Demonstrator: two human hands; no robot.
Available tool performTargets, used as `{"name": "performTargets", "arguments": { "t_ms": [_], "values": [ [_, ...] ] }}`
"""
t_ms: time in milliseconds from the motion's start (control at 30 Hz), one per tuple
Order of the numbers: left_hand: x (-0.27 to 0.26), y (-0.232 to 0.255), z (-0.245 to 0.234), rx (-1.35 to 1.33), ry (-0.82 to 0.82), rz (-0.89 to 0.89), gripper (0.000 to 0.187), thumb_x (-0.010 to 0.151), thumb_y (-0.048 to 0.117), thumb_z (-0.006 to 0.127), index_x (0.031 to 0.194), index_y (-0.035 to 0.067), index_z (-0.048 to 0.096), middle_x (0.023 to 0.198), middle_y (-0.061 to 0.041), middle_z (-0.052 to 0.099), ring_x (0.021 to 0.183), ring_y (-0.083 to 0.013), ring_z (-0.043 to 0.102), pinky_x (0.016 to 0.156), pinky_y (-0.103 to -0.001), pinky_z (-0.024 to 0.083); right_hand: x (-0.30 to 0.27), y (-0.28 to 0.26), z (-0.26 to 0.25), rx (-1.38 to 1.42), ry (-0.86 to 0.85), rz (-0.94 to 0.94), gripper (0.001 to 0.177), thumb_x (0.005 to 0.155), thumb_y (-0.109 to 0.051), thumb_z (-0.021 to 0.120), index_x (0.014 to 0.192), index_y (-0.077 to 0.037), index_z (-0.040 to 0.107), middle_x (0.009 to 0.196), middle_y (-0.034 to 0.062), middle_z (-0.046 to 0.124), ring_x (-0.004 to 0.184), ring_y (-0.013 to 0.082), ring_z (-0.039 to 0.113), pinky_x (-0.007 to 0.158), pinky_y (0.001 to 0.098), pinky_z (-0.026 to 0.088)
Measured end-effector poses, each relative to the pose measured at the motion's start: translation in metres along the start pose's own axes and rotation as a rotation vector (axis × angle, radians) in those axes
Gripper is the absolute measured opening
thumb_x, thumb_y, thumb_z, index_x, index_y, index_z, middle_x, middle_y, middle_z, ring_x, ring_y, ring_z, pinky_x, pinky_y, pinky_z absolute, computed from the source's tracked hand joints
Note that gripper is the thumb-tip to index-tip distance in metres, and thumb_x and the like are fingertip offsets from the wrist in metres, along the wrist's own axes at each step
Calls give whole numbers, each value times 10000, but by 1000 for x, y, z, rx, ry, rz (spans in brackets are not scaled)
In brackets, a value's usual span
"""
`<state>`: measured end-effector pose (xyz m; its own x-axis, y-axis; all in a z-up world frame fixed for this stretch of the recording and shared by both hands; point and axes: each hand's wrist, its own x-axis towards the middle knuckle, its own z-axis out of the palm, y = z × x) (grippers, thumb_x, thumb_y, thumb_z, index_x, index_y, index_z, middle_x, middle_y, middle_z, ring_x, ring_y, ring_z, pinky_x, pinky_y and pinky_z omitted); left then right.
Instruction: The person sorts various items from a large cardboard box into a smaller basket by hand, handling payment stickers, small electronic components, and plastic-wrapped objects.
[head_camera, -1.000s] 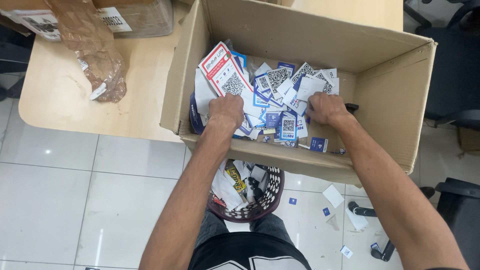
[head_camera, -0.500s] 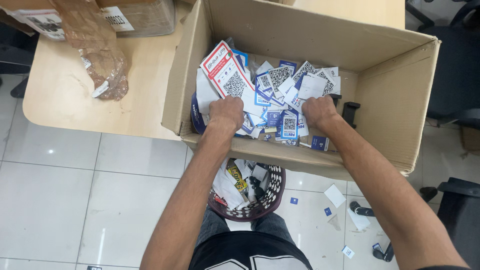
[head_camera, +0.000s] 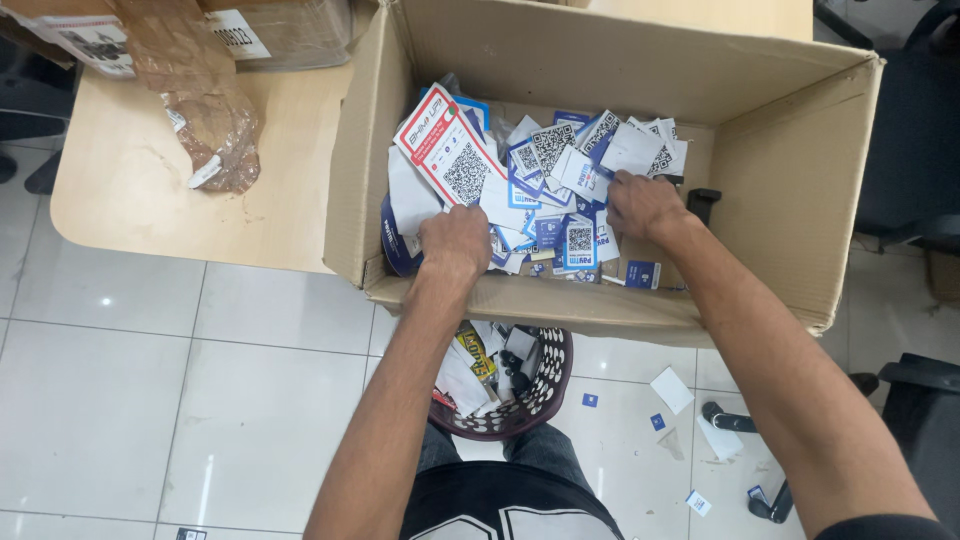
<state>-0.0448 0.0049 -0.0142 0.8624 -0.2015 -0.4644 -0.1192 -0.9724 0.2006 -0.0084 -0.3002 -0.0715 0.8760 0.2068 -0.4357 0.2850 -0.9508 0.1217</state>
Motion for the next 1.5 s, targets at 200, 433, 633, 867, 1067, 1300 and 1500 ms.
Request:
{"name": "performTargets", "arguments": {
  "t_ms": [200, 433, 633, 867, 1067, 1300, 1500],
  "values": [
    [6, -1, 2, 23, 23, -3, 276, 951, 207, 639, 1170, 50, 694, 1187, -147, 712, 1081, -322, 719, 877, -478, 576, 4, -9, -27, 214, 71, 223, 314, 975, -208, 576, 1214, -6, 601, 1130, 267, 692, 1000, 425, 723, 900, 522, 581],
    [5, -1, 0, 81, -27, -23, 228, 945, 158, 650, 1142, 83, 737, 1162, -123, 739, 1072, -299, 729, 864, -454, 580, 3, -39, -35, -105, 219, 275, 494, 808, -201, 714, 1255, 5, 664, 1178, 222, 678, 976, 357, 729, 787, 464, 619],
    [5, 2, -5, 85, -28, -28, 234, 927, 145, 676, 1144, 78, 732, 1170, -115, 741, 1079, -282, 729, 853, -430, 592, 2, -78, -19, 448, -477, 227, 382, 786, -376, 854, 983, -52, 807, 782, 27, 808, 758, 142, 745, 730, 351, 560],
    [-1, 0, 4, 99, -20, -27, 265, 914, 164, 694, 1164, 79, 713, 1194, -114, 721, 1095, -289, 717, 861, -442, 584, 9, -78, 18, 904, -450, 328, 267, 842, -331, 820, 882, -66, 827, 674, 28, 711, 533, 108, 535, 435, 286, 343],
    [3, -3, 7, 85, -33, -25, 301, 887, 166, 721, 1172, 72, 704, 1205, -110, 713, 1103, -296, 711, 866, -453, 579, 19, -71, 33, 1260, -381, 396, 147, 885, -146, 716, 963, -22, 717, 743, 81, 730, 588, 111, 657, 400, 255, 383],
    [7, -3, 6, 42, -12, -4, 285, 880, 145, 714, 1159, 85, 720, 1220, -132, 711, 1114, -317, 705, 884, -462, 582, -1, -59, -20, 1368, -214, 402, 156, 949, -147, 638, 968, 8, 647, 965, 186, 733, 786, 209, 793, 645, 274, 616],
    [17, 1, -11, 33, -7, 25, 254, 891, 149, 707, 1135, 85, 736, 1206, -128, 723, 1113, -308, 707, 903, -447, 571, -51, -40, -85, 1115, 265, 334, 179, 887, -95, 663, 786, 47, 625, 704, 106, 682, 712, 201, 747, 597, 288, 606]
  ]
}}
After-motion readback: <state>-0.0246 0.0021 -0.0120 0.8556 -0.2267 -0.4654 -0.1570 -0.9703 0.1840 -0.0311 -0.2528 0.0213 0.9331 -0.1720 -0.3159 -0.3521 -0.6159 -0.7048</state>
